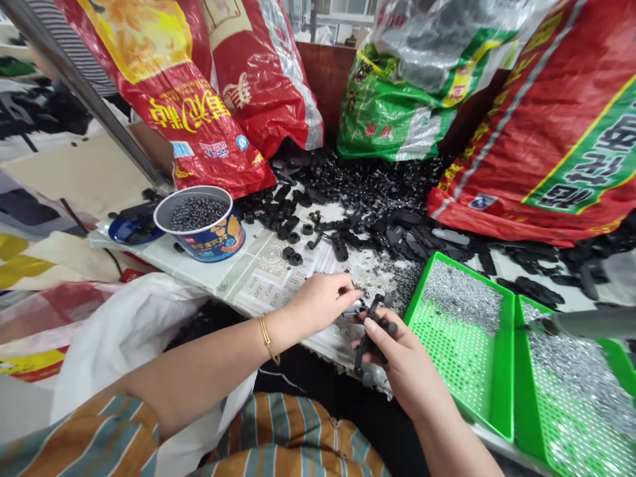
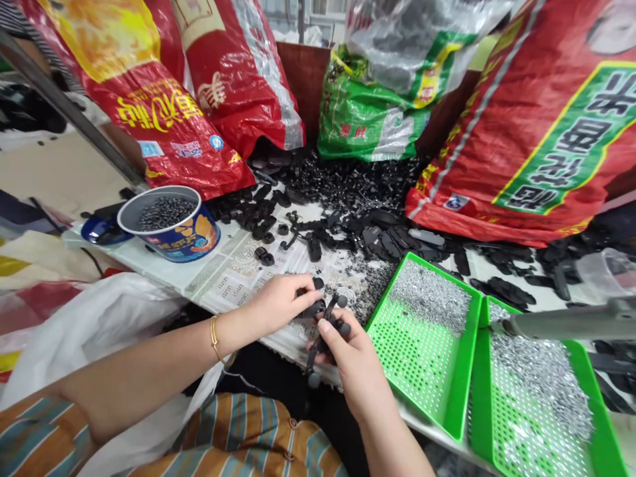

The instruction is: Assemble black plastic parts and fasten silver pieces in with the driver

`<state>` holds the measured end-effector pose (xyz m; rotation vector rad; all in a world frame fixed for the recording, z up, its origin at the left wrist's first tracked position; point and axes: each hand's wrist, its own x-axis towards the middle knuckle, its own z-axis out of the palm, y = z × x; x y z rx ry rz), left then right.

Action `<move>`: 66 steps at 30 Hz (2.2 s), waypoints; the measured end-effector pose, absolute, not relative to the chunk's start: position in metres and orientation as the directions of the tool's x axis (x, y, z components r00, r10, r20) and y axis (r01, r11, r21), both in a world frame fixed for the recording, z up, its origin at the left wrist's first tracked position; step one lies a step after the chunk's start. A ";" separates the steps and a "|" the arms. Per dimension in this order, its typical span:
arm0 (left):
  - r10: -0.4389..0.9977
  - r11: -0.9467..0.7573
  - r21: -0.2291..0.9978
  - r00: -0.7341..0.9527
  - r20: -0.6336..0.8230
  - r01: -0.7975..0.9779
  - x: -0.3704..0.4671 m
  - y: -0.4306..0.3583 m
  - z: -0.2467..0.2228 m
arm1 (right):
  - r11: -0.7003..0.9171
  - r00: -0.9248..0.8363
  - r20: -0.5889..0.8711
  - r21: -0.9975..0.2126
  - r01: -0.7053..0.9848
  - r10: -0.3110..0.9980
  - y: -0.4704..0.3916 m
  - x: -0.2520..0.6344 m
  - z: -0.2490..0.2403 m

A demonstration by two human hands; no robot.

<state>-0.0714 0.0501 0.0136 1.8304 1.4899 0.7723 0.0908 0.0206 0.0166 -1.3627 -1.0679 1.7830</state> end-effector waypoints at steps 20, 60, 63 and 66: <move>0.965 0.247 0.846 0.044 -0.257 -0.472 -0.075 0.006 0.001 | -0.533 -0.195 -0.509 -0.841 -0.094 0.838 0.012 0.080 0.017; 0.899 0.391 0.681 0.100 -0.426 -0.619 -0.080 0.005 -0.010 | -0.622 -0.272 -0.580 -0.777 -0.096 0.768 0.008 0.079 0.024; 0.890 0.439 0.659 0.194 -0.413 -0.611 -0.078 0.001 -0.011 | -0.641 -0.314 -0.588 -0.761 -0.097 0.745 0.013 0.076 0.025; 0.896 0.438 0.667 0.234 -0.377 -0.603 -0.076 -0.002 -0.011 | -0.645 -0.319 -0.587 -0.755 -0.116 0.744 0.018 0.072 0.024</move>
